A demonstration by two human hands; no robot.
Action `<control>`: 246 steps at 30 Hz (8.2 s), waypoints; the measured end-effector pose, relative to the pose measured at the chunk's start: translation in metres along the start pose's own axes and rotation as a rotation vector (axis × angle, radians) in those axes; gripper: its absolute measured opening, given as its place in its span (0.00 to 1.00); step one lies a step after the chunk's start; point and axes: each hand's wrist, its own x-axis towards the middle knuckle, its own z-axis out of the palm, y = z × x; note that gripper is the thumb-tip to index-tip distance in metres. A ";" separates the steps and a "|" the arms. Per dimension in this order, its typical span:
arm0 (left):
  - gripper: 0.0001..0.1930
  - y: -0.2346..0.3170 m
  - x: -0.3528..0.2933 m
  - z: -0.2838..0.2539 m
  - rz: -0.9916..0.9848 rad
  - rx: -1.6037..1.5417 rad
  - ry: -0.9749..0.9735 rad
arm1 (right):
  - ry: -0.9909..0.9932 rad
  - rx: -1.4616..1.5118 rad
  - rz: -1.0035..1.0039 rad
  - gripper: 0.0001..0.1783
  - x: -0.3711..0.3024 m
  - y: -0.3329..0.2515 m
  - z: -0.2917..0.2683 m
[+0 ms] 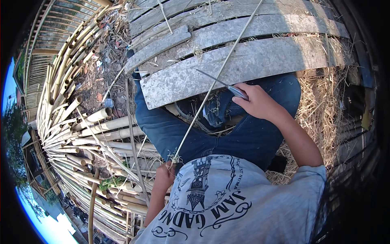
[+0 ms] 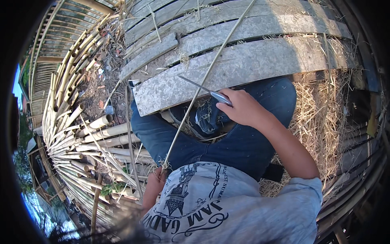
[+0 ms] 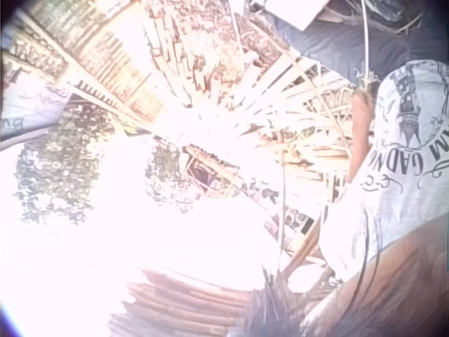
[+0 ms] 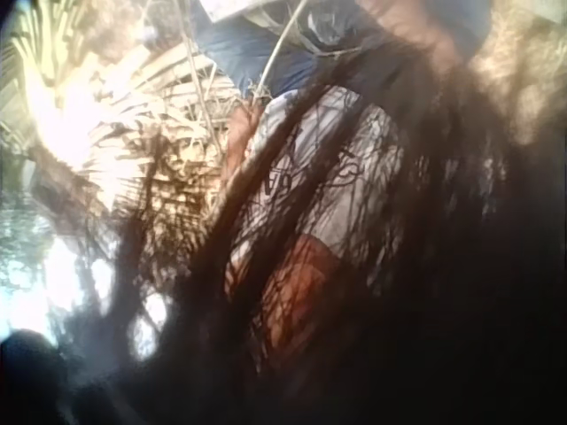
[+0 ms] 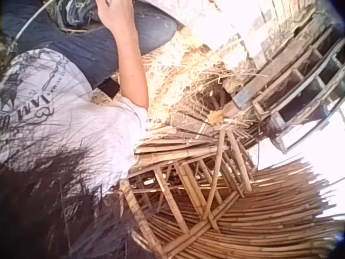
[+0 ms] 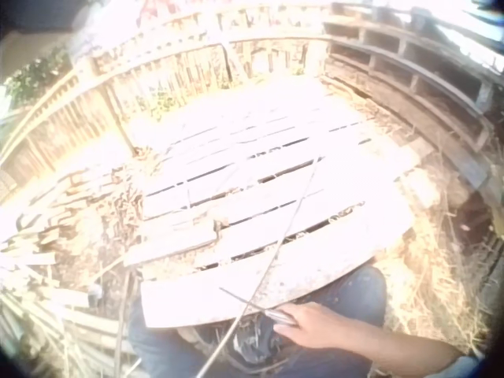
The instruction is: The person shaves and scrapes a bamboo strip using a knife.
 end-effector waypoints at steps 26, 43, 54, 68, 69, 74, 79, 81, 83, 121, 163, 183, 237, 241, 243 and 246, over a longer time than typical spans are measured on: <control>0.11 -0.087 0.036 0.001 -0.335 0.014 0.216 | 0.192 0.107 0.429 0.23 0.045 -0.005 -0.037; 0.13 -0.094 0.043 0.017 -0.335 0.038 0.261 | 0.304 0.233 0.492 0.20 0.028 0.001 -0.021; 0.13 -0.093 0.051 0.018 -0.272 0.093 0.319 | 0.290 0.351 0.588 0.21 0.029 -0.003 -0.052; 0.14 -0.094 0.055 0.021 -0.256 0.131 0.330 | 0.222 0.153 0.490 0.19 0.020 -0.014 0.004; 0.14 -0.095 0.054 0.022 -0.243 0.155 0.358 | 0.222 0.147 0.492 0.19 0.017 -0.014 0.005; 0.14 -0.094 0.050 0.024 -0.302 0.168 0.345 | 0.206 0.185 0.556 0.21 0.025 -0.004 -0.032; 0.14 -0.091 0.052 0.022 -0.321 0.196 0.305 | 0.227 0.162 0.468 0.19 0.015 -0.005 0.007; 0.14 -0.088 0.051 0.019 -0.346 0.190 0.315 | 0.190 0.147 0.486 0.21 0.013 -0.007 0.001; 0.14 -0.089 0.050 0.017 -0.357 0.175 0.288 | 0.094 0.129 0.524 0.22 0.015 0.000 -0.032; 0.13 -0.093 0.051 0.023 -0.322 0.177 0.342 | 0.106 0.255 0.513 0.21 -0.008 -0.009 0.015; 0.13 -0.083 0.047 0.021 -0.347 0.186 0.363 | 0.139 0.247 0.499 0.19 0.003 0.000 0.011; 0.12 -0.085 0.049 0.029 -0.374 0.160 0.391 | 0.197 0.108 0.446 0.19 0.004 -0.010 0.025; 0.12 -0.081 0.049 0.028 -0.389 0.144 0.360 | 0.300 0.107 0.449 0.20 0.002 -0.005 0.048; 0.12 -0.084 0.053 0.032 -0.363 0.176 0.370 | 0.289 0.153 0.455 0.20 0.000 -0.010 0.064; 0.12 -0.082 0.053 0.033 -0.340 0.171 0.424 | 0.202 0.110 0.419 0.19 -0.006 -0.021 0.093; 0.12 -0.088 0.049 0.032 -0.394 0.151 0.374 | 0.163 0.153 0.415 0.20 -0.009 -0.019 0.103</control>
